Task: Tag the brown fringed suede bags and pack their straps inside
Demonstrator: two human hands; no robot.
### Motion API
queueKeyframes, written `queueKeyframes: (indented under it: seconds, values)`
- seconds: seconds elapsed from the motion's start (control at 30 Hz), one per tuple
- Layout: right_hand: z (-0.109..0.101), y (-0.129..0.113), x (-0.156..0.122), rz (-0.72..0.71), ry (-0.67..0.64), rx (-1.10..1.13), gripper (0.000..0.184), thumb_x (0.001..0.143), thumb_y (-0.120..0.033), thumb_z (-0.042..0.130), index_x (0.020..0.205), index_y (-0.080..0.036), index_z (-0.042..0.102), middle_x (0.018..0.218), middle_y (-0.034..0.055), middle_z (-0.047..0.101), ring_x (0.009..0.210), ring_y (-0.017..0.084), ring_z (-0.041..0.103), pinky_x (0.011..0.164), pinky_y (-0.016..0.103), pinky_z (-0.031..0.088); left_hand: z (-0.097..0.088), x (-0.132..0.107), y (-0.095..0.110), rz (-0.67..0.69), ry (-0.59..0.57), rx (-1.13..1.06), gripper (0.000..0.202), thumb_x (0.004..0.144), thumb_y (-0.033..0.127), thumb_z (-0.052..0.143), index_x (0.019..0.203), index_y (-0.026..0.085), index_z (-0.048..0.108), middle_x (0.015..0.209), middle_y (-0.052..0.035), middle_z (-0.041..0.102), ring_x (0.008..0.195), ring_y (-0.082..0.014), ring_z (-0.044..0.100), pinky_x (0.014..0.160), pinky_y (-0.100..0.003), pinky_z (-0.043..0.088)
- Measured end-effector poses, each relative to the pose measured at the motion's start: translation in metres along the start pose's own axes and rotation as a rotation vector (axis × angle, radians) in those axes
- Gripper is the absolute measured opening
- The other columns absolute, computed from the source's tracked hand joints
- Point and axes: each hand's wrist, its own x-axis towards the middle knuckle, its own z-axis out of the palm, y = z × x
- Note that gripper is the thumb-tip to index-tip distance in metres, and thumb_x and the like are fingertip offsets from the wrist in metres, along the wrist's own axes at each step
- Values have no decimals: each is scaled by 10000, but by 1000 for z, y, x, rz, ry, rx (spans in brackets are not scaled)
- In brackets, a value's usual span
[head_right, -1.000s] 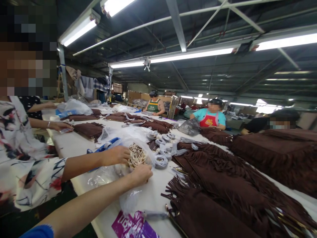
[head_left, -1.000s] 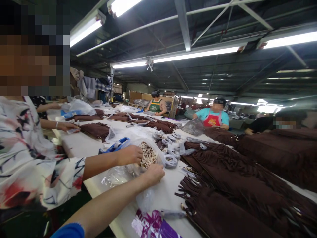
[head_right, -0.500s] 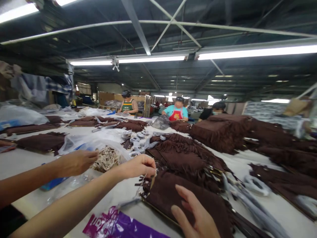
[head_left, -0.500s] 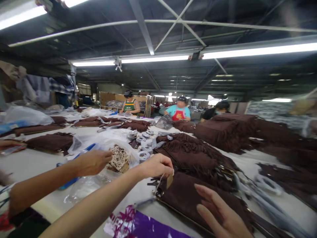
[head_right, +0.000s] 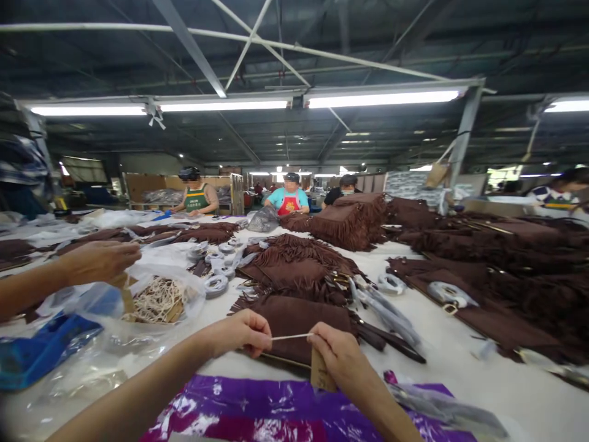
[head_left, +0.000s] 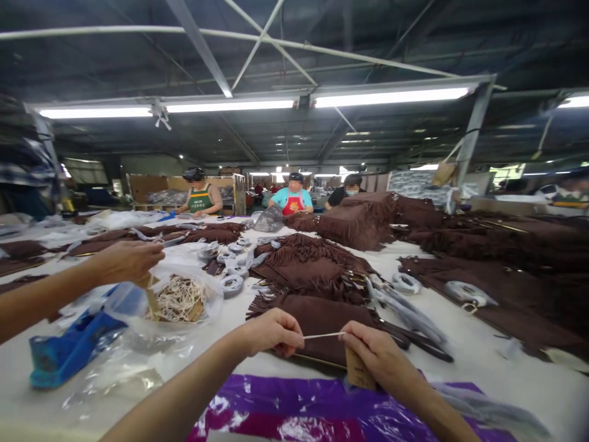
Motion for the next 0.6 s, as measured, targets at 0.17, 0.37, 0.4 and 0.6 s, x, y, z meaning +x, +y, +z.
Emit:
queueKeyframes:
  seconds: [0.17, 0.37, 0.4, 0.6]
  values:
    - [-9, 11, -25, 54, -84, -106, 310, 922, -386, 372, 717, -234, 547, 655, -10, 615, 642, 185, 574, 611, 277, 376, 5, 2, -14, -15, -6, -12, 272, 627, 377, 657, 722, 124, 684, 562, 7, 630, 516, -102, 517, 532, -233, 348]
    - [-6, 23, -43, 80, -181, -246, 298, 900, -313, 388, 692, -238, 587, 681, 22, 654, 688, 216, 613, 646, 316, 410, 15, 1, -10, 11, 29, 57, 231, 617, 221, 556, 828, 144, 610, 632, -5, 673, 553, -132, 578, 548, -243, 405]
    - [-5, 23, -46, 79, -175, -246, 272, 877, -302, 408, 714, -239, 617, 718, 37, 674, 727, 234, 629, 675, 334, 434, 17, -1, -8, 35, 42, 93, 214, 626, 196, 532, 830, 153, 585, 621, 4, 665, 551, -132, 577, 544, -240, 405]
    - [14, -25, -49, 57, 118, 421, 523, 809, -384, 552, 1303, -212, 532, 1248, 122, 616, 1124, 262, 583, 966, 393, 451, 48, -16, 28, 266, 44, 348, 140, 727, 121, 447, 827, 188, 518, 642, 30, 635, 595, -122, 570, 561, -215, 399]
